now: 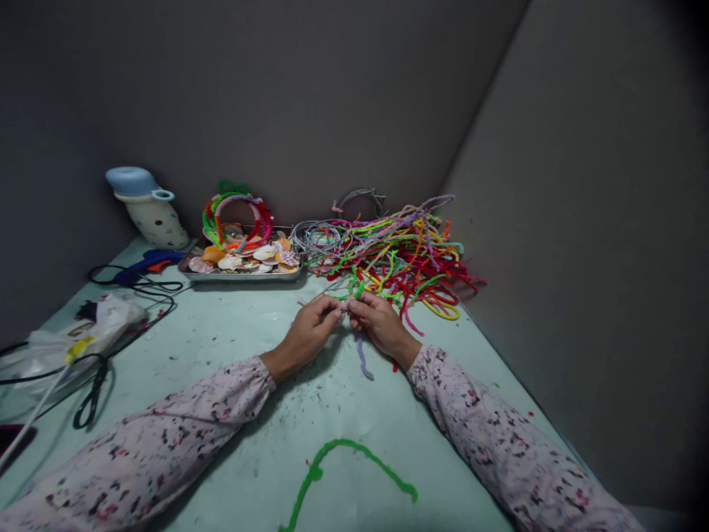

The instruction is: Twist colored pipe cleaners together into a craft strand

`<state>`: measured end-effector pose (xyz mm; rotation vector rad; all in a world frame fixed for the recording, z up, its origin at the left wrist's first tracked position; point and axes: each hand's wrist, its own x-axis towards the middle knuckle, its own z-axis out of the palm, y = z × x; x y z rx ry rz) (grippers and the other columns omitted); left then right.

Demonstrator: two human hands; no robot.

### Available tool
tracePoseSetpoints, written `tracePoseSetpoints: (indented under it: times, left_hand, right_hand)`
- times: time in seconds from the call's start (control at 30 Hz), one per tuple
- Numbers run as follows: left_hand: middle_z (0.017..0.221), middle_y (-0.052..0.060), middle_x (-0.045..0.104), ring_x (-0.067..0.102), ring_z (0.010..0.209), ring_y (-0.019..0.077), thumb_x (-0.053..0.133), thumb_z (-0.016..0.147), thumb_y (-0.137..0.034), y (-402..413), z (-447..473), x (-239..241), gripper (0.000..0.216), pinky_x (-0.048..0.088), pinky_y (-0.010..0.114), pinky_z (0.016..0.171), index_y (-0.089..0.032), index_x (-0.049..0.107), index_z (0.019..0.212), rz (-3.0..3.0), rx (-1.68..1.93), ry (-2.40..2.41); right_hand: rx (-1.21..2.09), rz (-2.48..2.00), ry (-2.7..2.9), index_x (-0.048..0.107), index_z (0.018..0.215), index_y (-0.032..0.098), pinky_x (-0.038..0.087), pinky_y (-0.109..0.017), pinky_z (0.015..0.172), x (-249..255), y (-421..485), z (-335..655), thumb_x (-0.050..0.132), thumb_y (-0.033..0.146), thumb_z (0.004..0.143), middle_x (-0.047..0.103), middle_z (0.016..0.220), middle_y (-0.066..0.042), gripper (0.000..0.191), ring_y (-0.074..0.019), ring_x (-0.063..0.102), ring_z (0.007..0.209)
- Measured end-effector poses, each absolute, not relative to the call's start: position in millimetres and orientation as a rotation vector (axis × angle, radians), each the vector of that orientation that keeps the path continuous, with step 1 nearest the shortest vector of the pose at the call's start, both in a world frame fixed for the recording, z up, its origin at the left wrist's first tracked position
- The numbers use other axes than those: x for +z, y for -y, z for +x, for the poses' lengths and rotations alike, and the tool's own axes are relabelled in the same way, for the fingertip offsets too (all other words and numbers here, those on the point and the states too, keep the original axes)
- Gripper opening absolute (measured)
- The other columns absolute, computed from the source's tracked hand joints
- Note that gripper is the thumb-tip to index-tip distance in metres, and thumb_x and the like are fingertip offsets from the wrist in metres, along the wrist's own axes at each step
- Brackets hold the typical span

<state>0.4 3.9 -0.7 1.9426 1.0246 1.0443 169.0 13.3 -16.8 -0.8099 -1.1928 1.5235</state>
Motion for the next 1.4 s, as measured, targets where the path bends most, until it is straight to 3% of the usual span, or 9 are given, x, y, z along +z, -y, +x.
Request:
tracePoseSetpoints:
  times: [0.43,0.83,1.27,1.4]
  left_hand:
    - [0.085,0.001,0.055,0.053,0.081,0.0155,0.058,0.078,-0.018,-9.0,0.5,-8.0,0.011,0.043,0.029,0.076,-0.019,0.061,0.089,2.135,1.123,-1.217]
    - [0.108,0.006,0.056,0.052,0.104,0.0225,0.074,0.067,-0.027,-5.4,1.1,-1.3,0.046,0.04,0.038,0.091,-0.02,0.054,0.108,2.237,1.176,-1.308]
    - [0.089,0.004,0.06,0.056,0.088,0.0174,0.059,0.082,-0.023,-4.9,0.9,-0.7,0.012,0.042,0.032,0.082,-0.019,0.061,0.092,2.212,1.204,-1.232]
    - [0.085,0.003,0.06,0.056,0.085,0.0166,0.056,0.084,-0.026,-4.5,0.8,0.9,0.01,0.043,0.03,0.08,-0.019,0.062,0.089,2.184,1.185,-1.208]
  right_hand:
    - [1.542,-0.817,1.133,0.062,0.081,0.018,0.034,-0.021,0.05,-17.5,-14.6,169.6,0.072,0.038,0.072,0.057,0.071,0.003,0.025,-0.0074,0.048,0.055]
    - [1.55,-0.786,1.007,0.061,0.081,0.019,0.036,-0.021,0.05,-17.1,-18.0,171.3,0.071,0.037,0.074,0.054,0.072,0.003,0.022,-0.0066,0.047,0.054]
    - [1.579,-0.79,1.087,0.063,0.083,0.017,0.035,-0.02,0.05,-17.8,-14.4,169.3,0.073,0.034,0.073,0.056,0.072,0.002,0.022,-0.007,0.048,0.056]
    - [1.578,-0.806,1.092,0.063,0.083,0.018,0.035,-0.02,0.05,-18.6,-15.2,169.1,0.073,0.036,0.072,0.057,0.072,0.002,0.024,-0.0076,0.048,0.057]
